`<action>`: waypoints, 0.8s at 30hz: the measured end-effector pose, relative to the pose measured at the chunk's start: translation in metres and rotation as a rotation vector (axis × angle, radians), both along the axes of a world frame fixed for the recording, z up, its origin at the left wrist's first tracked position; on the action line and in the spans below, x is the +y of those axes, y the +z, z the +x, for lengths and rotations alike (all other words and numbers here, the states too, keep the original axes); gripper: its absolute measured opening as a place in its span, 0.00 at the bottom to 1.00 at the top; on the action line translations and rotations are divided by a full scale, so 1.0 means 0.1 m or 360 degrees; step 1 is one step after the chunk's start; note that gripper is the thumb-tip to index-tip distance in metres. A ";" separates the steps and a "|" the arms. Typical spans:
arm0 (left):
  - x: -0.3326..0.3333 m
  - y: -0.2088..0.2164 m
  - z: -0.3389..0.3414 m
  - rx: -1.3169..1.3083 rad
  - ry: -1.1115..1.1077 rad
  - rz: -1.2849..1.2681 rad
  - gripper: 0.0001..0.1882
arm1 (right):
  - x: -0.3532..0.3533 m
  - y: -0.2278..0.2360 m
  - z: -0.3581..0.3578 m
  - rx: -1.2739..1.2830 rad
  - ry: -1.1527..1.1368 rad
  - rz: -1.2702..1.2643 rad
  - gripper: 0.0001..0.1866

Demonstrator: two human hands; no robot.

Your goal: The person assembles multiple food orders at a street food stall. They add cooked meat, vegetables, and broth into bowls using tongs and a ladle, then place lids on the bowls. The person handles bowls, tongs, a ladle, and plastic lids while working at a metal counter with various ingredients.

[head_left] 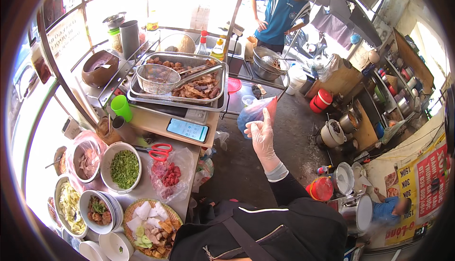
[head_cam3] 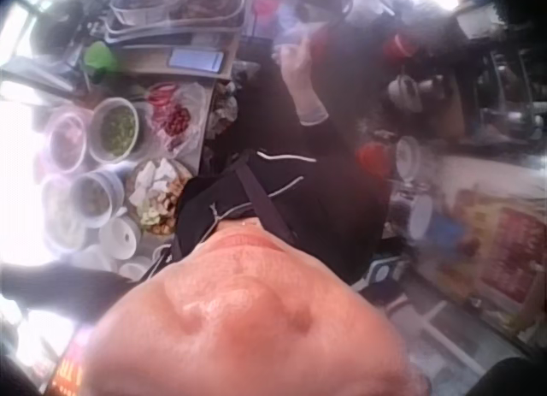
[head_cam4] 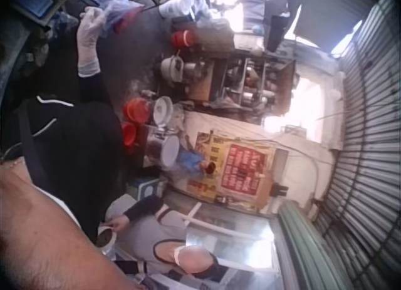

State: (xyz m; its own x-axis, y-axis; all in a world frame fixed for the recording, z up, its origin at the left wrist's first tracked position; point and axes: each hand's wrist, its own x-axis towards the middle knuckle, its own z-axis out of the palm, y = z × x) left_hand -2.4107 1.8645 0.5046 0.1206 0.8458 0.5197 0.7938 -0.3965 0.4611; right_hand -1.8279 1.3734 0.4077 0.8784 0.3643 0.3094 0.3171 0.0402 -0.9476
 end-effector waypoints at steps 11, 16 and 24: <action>-0.19 -0.26 1.07 -0.0189 -0.0384 -0.0124 0.28 | 0.11 -0.14 0.02 -0.0076 0.0045 -0.0107 0.35; -0.19 -0.25 1.29 -0.0195 -0.0437 -0.0127 0.29 | 0.06 -0.18 0.05 -0.0081 0.0010 -0.0156 0.35; -0.33 -0.03 1.14 -0.0426 -0.0459 -0.0087 0.29 | 0.44 0.01 -0.18 -0.0079 0.0134 -0.0175 0.32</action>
